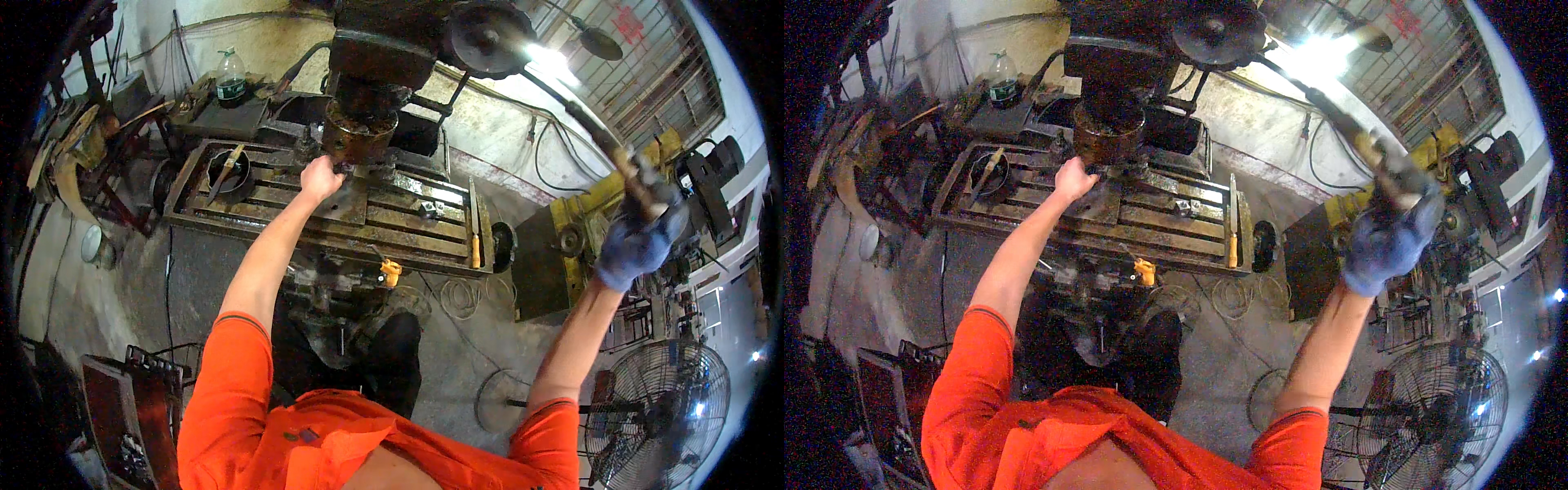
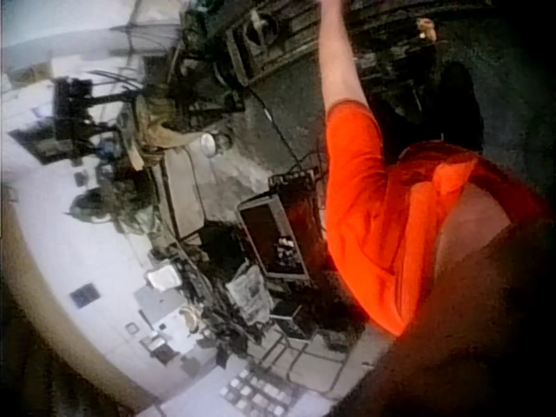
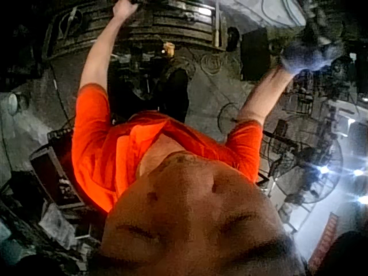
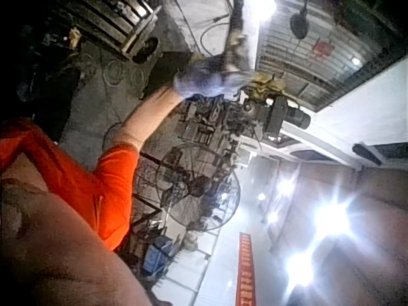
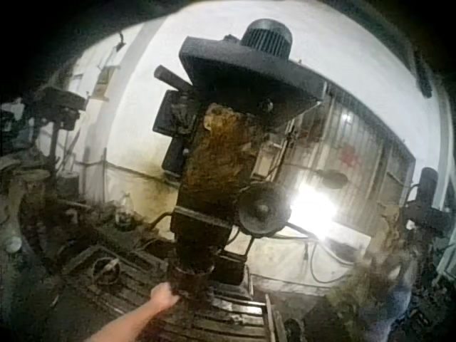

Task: The person operates a manual milling machine to process a metal component. They rotate handwheels to position the machine table, use a handheld tool to scrape the metal surface, and pick up and place metal pieces into a container.

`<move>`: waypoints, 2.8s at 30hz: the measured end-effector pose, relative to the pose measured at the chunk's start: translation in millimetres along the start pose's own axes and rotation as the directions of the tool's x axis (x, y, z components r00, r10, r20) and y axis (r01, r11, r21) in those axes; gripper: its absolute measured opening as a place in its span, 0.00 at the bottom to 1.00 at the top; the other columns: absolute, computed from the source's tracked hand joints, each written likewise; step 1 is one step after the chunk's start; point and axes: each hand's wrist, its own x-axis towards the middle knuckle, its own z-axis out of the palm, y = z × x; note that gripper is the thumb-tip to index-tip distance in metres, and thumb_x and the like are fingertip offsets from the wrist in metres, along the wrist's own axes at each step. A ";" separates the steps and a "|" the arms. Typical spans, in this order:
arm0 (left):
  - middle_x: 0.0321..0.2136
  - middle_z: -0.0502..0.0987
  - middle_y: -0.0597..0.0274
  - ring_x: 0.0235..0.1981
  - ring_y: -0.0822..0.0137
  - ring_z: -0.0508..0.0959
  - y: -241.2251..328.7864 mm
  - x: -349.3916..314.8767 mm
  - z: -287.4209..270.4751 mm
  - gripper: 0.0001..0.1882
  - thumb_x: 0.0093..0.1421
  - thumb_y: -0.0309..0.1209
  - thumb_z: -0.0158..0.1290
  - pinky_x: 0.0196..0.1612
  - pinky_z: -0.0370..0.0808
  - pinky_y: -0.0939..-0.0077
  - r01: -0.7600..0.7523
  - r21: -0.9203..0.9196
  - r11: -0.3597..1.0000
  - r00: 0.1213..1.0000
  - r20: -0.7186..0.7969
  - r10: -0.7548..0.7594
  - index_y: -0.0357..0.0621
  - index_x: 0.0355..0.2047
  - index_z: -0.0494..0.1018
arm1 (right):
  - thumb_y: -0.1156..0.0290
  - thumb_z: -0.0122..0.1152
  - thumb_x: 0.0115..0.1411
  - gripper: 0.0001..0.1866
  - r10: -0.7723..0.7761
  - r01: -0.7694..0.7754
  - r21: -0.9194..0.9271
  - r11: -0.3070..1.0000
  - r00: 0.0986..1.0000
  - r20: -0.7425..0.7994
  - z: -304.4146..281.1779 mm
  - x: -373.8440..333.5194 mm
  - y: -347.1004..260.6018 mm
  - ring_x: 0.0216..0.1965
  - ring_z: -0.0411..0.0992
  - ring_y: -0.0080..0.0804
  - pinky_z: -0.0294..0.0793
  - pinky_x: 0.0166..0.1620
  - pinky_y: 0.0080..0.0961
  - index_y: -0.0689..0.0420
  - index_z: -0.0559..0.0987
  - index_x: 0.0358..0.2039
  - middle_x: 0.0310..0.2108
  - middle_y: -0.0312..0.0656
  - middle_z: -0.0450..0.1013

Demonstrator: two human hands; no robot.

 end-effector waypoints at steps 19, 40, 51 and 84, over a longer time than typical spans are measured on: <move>0.29 0.77 0.51 0.34 0.52 0.76 3.9 1.0 -3.8 0.17 0.41 0.38 0.60 0.37 0.73 0.62 -0.021 -0.070 0.997 1.000 0.018 0.022 0.44 0.32 0.76 | 0.60 0.39 0.61 0.21 -0.035 0.019 -0.182 0.983 0.996 -0.085 14.0 -64.1 18.2 0.38 0.69 0.43 0.59 0.53 0.46 0.66 0.71 0.23 0.34 0.53 0.72; 0.32 0.76 0.54 0.29 0.59 0.77 -95.3 -82.5 -154.6 0.20 0.50 0.35 0.54 0.33 0.73 0.69 -0.146 0.007 0.989 0.937 -0.320 0.140 0.45 0.44 0.70 | 0.61 0.41 0.60 0.20 -0.046 0.029 -0.161 0.987 0.993 -0.105 11.9 -71.8 14.6 0.37 0.70 0.38 0.65 0.47 0.35 0.67 0.73 0.26 0.34 0.52 0.73; 0.28 0.76 0.51 0.29 0.61 0.77 -183.2 -162.6 -206.2 0.19 0.51 0.32 0.54 0.34 0.71 0.72 0.109 -0.033 0.993 0.947 -0.301 -0.114 0.39 0.43 0.70 | 0.56 0.38 0.61 0.26 0.073 -0.078 -0.019 0.997 0.976 -0.203 8.7 -77.1 24.0 0.38 0.69 0.38 0.63 0.49 0.36 0.70 0.74 0.30 0.32 0.51 0.73; 0.43 0.72 0.52 0.45 0.51 0.71 -465.8 -640.5 -330.3 0.22 0.50 0.40 0.49 0.44 0.68 0.55 0.855 0.516 0.054 0.203 -0.236 -0.950 0.49 0.46 0.65 | 0.57 0.40 0.61 0.23 0.113 -0.111 0.021 0.994 0.959 -0.259 11.1 -130.2 45.7 0.37 0.67 0.40 0.59 0.50 0.38 0.59 0.67 0.15 0.26 0.46 0.69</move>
